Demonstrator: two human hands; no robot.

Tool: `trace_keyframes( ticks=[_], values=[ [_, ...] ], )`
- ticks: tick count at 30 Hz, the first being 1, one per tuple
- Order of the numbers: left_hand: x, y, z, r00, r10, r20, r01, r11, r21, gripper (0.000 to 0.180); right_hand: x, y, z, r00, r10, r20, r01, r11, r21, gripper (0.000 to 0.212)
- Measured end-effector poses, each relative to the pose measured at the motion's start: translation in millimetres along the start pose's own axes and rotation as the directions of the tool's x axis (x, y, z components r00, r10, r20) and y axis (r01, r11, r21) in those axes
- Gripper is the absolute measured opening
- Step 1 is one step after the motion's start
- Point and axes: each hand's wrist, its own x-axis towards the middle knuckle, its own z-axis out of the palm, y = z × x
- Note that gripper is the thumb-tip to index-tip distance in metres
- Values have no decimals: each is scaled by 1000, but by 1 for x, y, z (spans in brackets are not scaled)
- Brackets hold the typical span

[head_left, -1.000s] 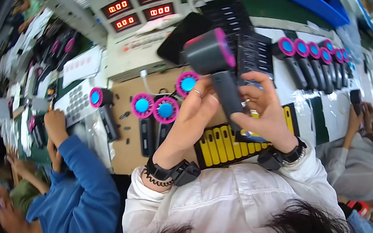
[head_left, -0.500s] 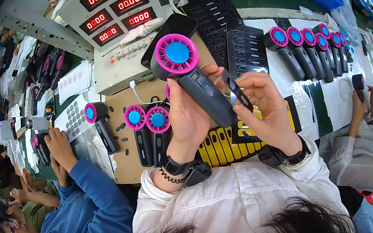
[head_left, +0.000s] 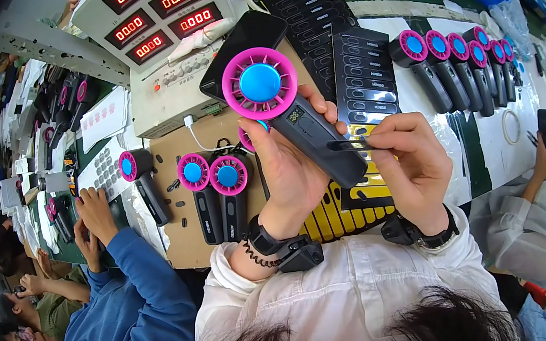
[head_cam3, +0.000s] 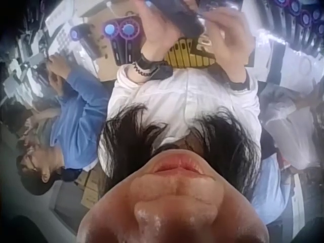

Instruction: The person picks up a handheld fan, presses a small button into its handle, and applies a brand sticker over it. They then press the button to cycle through the fan's power settings before setting it down.

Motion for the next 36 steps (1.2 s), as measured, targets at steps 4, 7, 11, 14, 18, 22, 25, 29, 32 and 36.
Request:
trace_keyframes(
  ticks=[4, 7, 11, 14, 18, 22, 25, 29, 32, 36],
  values=[
    [0, 2, 1, 1000, -22, -13, 22, 1000, -16, 72, -3, 0, 0, 957, 287, -49, -252, 900, 356, 20],
    [0, 0, 1, 999, -28, -27, 29, 1000, 2, 72, -4, 3, -5, 915, 404, -16, -365, 842, 397, 21],
    [0, -5, 2, 998, -40, -53, 40, 999, 7, 71, -4, 5, -6, 914, 407, 9, -386, 861, 331, 25],
    [2, -9, 2, 997, -37, -65, 38, 999, 12, 71, -3, 7, -6, 942, 334, 16, -328, 915, 234, 27],
    [4, -17, 3, 1000, 1, -30, -1, 1000, 24, 75, -2, 5, -7, 976, 216, 10, -216, 974, 68, 29],
    [3, -19, 1, 996, 44, 78, -47, 998, 35, 80, -5, 2, -6, 993, 101, -54, -106, 990, -97, 28],
    [4, -20, -2, 991, 57, 122, -63, 997, 49, 84, -7, 2, -5, 996, -31, -78, 14, 976, -216, 28],
    [3, -22, -1, 982, 87, 169, -88, 996, -4, 73, -9, 1, -6, 998, 7, -66, -15, 993, -115, 29],
    [-1, -21, -4, 976, 145, 162, -178, 962, 207, 56, -6, 5, -7, 987, 147, -71, -139, 985, 104, 30],
    [-3, -14, -2, 992, 93, 86, -111, 962, 248, 54, -5, 5, -5, 979, 198, -44, -181, 950, 254, 31]
  ],
)
